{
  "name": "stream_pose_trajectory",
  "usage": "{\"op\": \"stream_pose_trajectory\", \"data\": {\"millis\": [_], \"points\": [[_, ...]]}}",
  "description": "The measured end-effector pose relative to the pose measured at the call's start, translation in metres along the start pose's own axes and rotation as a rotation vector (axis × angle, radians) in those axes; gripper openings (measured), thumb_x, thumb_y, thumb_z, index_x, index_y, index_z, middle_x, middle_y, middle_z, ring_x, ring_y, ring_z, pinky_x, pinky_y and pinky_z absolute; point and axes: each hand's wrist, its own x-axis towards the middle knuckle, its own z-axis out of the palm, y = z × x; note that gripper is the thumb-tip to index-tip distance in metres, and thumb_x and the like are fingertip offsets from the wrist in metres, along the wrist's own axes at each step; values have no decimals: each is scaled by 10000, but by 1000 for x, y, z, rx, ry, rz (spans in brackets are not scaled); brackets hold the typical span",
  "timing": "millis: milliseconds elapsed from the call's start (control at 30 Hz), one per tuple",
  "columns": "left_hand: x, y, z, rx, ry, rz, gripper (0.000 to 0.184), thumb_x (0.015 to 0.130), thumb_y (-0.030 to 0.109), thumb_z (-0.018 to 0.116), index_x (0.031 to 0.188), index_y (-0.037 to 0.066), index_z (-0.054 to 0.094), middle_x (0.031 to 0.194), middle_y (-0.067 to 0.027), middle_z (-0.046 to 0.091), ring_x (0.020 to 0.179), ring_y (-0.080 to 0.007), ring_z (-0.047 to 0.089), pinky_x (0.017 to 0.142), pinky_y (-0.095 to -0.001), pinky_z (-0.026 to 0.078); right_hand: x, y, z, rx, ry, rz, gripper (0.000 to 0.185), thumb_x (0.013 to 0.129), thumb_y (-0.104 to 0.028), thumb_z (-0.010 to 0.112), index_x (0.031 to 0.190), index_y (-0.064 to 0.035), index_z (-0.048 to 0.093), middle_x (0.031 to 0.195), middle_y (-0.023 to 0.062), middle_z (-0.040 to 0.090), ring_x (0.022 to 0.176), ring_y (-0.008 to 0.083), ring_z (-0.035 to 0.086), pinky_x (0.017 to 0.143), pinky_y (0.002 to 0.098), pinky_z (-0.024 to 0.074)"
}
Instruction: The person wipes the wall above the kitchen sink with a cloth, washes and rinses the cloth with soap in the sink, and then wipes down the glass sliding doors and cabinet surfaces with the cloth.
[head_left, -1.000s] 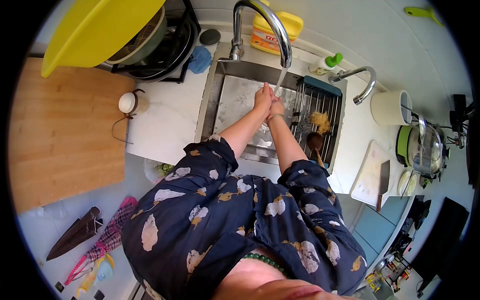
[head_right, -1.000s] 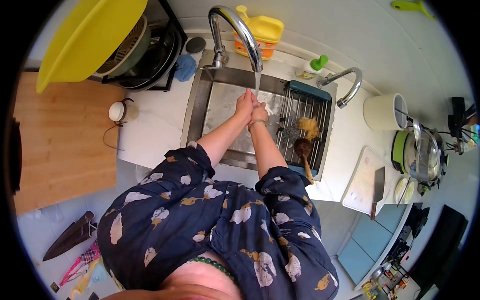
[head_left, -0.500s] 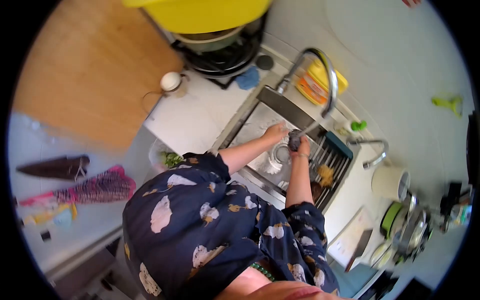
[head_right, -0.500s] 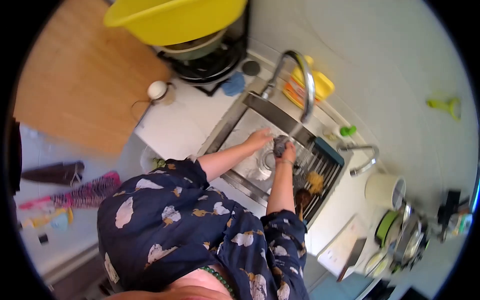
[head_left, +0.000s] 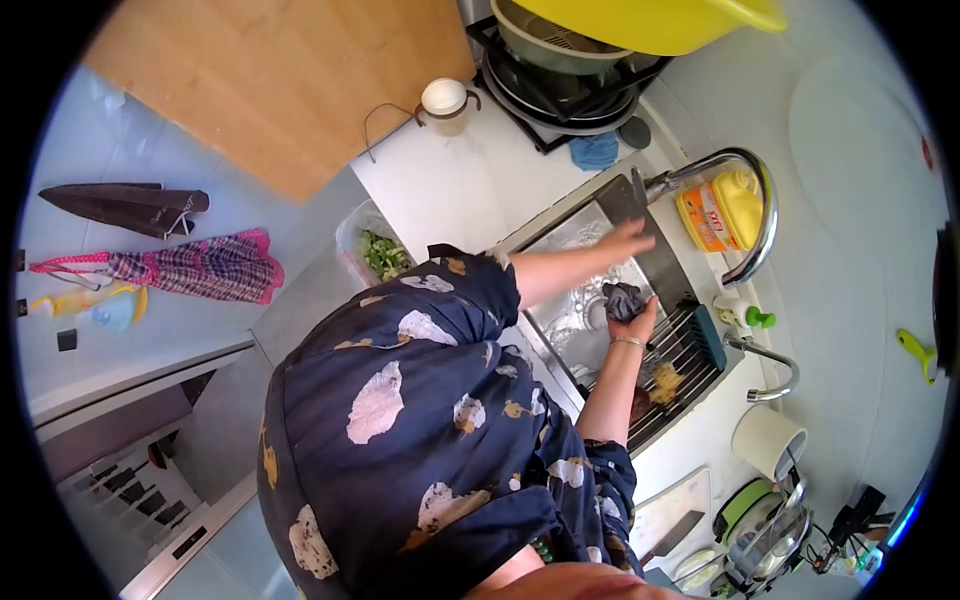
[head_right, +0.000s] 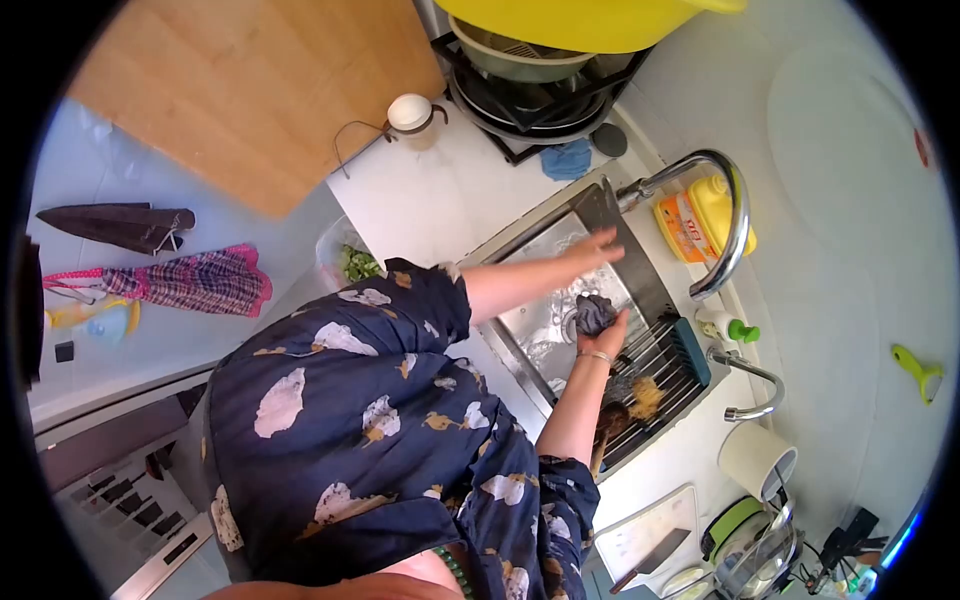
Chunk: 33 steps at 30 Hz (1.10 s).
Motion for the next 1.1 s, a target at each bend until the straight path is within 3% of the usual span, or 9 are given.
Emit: {"op": "stream_pose_trajectory", "data": {"millis": [133,200,267,333,600,667,800,933,1100], "points": [[-74,-42,20,-313,-163,-198,438,798,348,663,1120,61,585,1086,-103,599,972,-191,565,832,-297,437,-17,13,35,-35,215,-188,301,916,-347,502,772,-89,437,794,55,548,745,205,583,671,362,516],[-95,-35,25,-141,157,-135,298,784,312,669,891,46,590,841,-77,606,763,-177,563,700,-303,456,-3,16,18,-83,215,-295,281,912,-337,507,805,-85,447,802,58,550,760,208,583,662,359,513],[-97,-34,31,-1,184,-9,285,778,292,663,850,35,561,812,-97,595,734,-188,558,674,-316,453,-12,23,27,-166,308,-463,230,913,-324,486,928,-95,481,866,80,558,809,203,572,695,381,507],[-102,-25,37,45,185,170,241,765,228,638,814,22,522,729,-134,557,690,-217,545,641,-328,446,-4,27,6,-151,158,-330,255,915,-350,459,1000,-112,496,932,84,566,855,206,571,743,412,496],[-87,2,7,104,81,112,174,775,159,602,917,58,593,798,-91,605,735,-191,578,680,-317,460,-72,41,51,77,-165,54,471,911,-450,343,1261,-161,467,1223,32,530,1112,253,508,933,496,393],[-89,-12,2,231,-12,347,225,780,177,563,985,95,602,953,-113,630,843,-247,609,735,-342,473,-59,30,38,102,-126,19,500,909,-467,342,1288,-157,445,1295,73,476,1182,282,446,968,495,362],[-115,-16,29,360,-66,301,297,761,119,552,1056,110,587,966,-114,601,905,-304,567,807,-398,443,-46,25,23,-126,-57,-231,590,887,-569,344,1289,-147,434,1310,61,452,1155,323,443,898,515,403],[-111,-11,32,291,28,333,191,773,282,605,899,174,700,920,-86,517,968,-277,497,871,-399,377,-47,39,27,-187,-167,-60,606,880,-611,311,1294,-180,412,1276,36,448,1033,294,483,781,490,449],[-96,-17,2,576,-23,467,326,798,261,585,1112,181,617,1147,-99,544,1149,-273,442,960,-410,340,-62,39,41,42,-167,-106,426,943,-400,379,1269,-136,450,1251,79,492,1159,258,458,975,445,379]]}}
